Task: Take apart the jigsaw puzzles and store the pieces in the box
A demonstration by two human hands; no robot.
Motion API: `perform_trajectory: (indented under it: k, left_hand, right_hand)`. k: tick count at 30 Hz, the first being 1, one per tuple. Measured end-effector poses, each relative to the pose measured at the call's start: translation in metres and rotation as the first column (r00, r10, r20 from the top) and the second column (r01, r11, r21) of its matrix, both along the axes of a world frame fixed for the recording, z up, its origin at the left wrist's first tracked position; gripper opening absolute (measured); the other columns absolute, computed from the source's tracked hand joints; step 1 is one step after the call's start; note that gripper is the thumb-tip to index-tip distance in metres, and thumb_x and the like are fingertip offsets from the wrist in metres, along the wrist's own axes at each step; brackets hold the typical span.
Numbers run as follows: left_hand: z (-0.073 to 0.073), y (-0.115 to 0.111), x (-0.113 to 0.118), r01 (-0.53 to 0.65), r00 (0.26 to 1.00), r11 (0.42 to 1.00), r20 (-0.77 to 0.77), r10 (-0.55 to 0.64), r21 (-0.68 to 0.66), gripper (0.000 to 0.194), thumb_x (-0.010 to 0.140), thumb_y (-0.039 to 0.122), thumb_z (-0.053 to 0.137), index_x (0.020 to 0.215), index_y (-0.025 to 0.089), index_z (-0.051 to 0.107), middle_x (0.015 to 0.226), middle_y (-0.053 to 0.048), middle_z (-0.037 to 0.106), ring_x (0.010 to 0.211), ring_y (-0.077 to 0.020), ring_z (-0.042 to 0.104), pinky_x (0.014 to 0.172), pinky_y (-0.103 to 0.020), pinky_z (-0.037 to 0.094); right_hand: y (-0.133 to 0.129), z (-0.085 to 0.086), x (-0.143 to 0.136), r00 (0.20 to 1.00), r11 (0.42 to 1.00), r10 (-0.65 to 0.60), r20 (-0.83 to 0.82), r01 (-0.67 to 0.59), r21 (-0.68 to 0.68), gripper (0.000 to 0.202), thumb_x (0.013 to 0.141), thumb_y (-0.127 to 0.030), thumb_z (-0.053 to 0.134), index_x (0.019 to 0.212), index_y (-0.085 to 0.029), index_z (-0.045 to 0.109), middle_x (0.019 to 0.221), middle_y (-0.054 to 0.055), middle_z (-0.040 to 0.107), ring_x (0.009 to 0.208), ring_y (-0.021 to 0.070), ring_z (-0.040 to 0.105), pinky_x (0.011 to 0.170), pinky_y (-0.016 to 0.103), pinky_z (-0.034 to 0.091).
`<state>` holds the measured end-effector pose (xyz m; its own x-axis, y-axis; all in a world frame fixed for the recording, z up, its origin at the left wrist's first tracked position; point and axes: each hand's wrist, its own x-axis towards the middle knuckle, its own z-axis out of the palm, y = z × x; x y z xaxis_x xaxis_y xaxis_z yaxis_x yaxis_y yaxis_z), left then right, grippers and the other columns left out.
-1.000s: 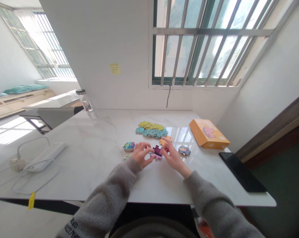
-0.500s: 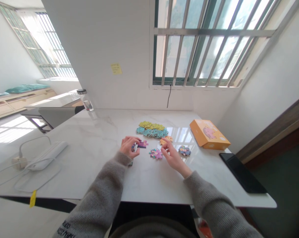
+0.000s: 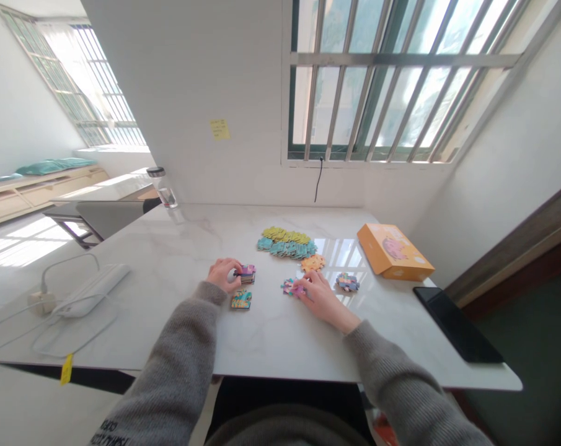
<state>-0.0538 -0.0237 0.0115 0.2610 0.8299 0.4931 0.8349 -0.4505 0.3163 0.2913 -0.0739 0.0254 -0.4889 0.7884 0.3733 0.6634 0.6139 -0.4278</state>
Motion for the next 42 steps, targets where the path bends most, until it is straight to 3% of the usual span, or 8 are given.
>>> perform_trajectory:
  k: [8, 15, 22, 27, 32, 37, 39, 42]
  left_hand:
    - [0.018, -0.013, 0.024, 0.091, 0.986, 0.983, 0.121, -0.111, 0.158, 0.009, 0.076, 0.018, 0.055, 0.081, 0.02, 0.062, 0.102, -0.007, 0.064, 0.098, -0.0235, 0.055, 0.094, -0.042, 0.045]
    - [0.026, -0.018, 0.064, 0.257, 0.961, 0.966, 0.092, -0.26, 0.043, 0.01, 0.084, 0.021, 0.053, 0.089, 0.021, 0.062, 0.086, -0.004, 0.065, 0.084, -0.0205, 0.059, 0.083, -0.038, 0.049]
    - [0.022, -0.021, 0.117, 0.404, 0.915, 0.911, -0.017, -0.404, 0.083, 0.042, 0.069, 0.025, 0.074, 0.109, 0.024, 0.06, 0.119, -0.01, 0.061, 0.108, -0.0273, 0.057, 0.095, -0.045, 0.049]
    - [0.016, -0.023, 0.12, 0.448, 0.89, 0.891, 0.053, -0.452, 0.073, 0.027, 0.073, 0.019, 0.069, 0.099, 0.024, 0.062, 0.111, -0.007, 0.064, 0.103, -0.0232, 0.061, 0.092, -0.039, 0.051]
    - [0.026, -0.032, 0.121, 0.423, 0.884, 0.894, 0.151, -0.443, 0.148, 0.018, 0.076, 0.019, 0.067, 0.093, 0.022, 0.062, 0.104, -0.007, 0.062, 0.096, -0.0208, 0.062, 0.087, -0.036, 0.052]
    - [0.025, -0.038, 0.129, 0.432, 0.851, 0.873, 0.219, -0.477, 0.225, 0.017, 0.078, 0.024, 0.069, 0.094, 0.02, 0.063, 0.099, -0.007, 0.056, 0.09, -0.0188, 0.061, 0.082, -0.034, 0.055]
    - [0.021, -0.039, 0.131, 0.464, 0.843, 0.862, 0.199, -0.5, 0.203, 0.02, 0.078, 0.028, 0.071, 0.095, 0.021, 0.063, 0.098, -0.007, 0.057, 0.089, -0.0187, 0.061, 0.08, -0.033, 0.056]
    - [0.015, -0.04, 0.133, 0.5, 0.833, 0.849, 0.171, -0.525, 0.173, 0.023, 0.078, 0.026, 0.07, 0.1, 0.023, 0.064, 0.101, -0.008, 0.059, 0.093, -0.0196, 0.062, 0.084, -0.034, 0.056]
  right_hand:
    - [0.003, -0.002, 0.004, 0.998, 0.998, -0.049, 0.029, 0.05, -0.033, 0.018, 0.089, -0.018, 0.057, 0.105, -0.025, 0.061, 0.111, 0.009, 0.052, 0.106, 0.0257, 0.049, 0.092, 0.044, 0.044]
    - [0.003, 0.001, 0.004, 0.999, 0.998, -0.053, -0.01, 0.052, -0.047, 0.015, 0.087, -0.018, 0.057, 0.101, -0.023, 0.055, 0.106, 0.008, 0.058, 0.102, 0.0254, 0.049, 0.091, 0.042, 0.043]
    - [0.006, 0.005, 0.003, 0.978, 0.998, 0.053, -0.199, -0.049, 0.025, 0.032, 0.083, -0.018, 0.062, 0.113, -0.023, 0.052, 0.109, 0.008, 0.059, 0.104, 0.0258, 0.05, 0.093, 0.042, 0.044]
    - [0.005, 0.007, 0.001, 0.969, 0.996, 0.091, -0.231, -0.084, 0.039, 0.038, 0.081, -0.019, 0.063, 0.117, -0.023, 0.052, 0.108, 0.008, 0.059, 0.101, 0.025, 0.051, 0.09, 0.042, 0.045]
    - [-0.001, 0.014, -0.001, 0.928, 0.99, 0.079, -0.365, -0.116, -0.08, 0.038, 0.085, -0.02, 0.059, 0.121, -0.025, 0.051, 0.125, 0.011, 0.051, 0.108, 0.0233, 0.053, 0.081, 0.036, 0.05]
    - [0.002, 0.01, -0.006, 0.79, 0.918, 0.014, -0.612, -0.253, -0.306, 0.033, 0.093, -0.031, 0.05, 0.125, -0.024, 0.044, 0.088, 0.001, 0.058, 0.079, 0.0156, 0.059, 0.072, 0.032, 0.049]
    - [0.004, 0.008, -0.007, 0.75, 0.918, -0.024, -0.661, -0.245, -0.311, 0.03, 0.095, -0.031, 0.048, 0.124, -0.023, 0.044, 0.077, -0.003, 0.053, 0.069, 0.0139, 0.057, 0.068, 0.031, 0.047]
    - [0.005, 0.008, -0.005, 0.772, 0.939, -0.031, -0.635, -0.195, -0.283, 0.029, 0.096, -0.03, 0.046, 0.124, -0.022, 0.044, 0.073, -0.005, 0.049, 0.065, 0.013, 0.055, 0.066, 0.031, 0.046]
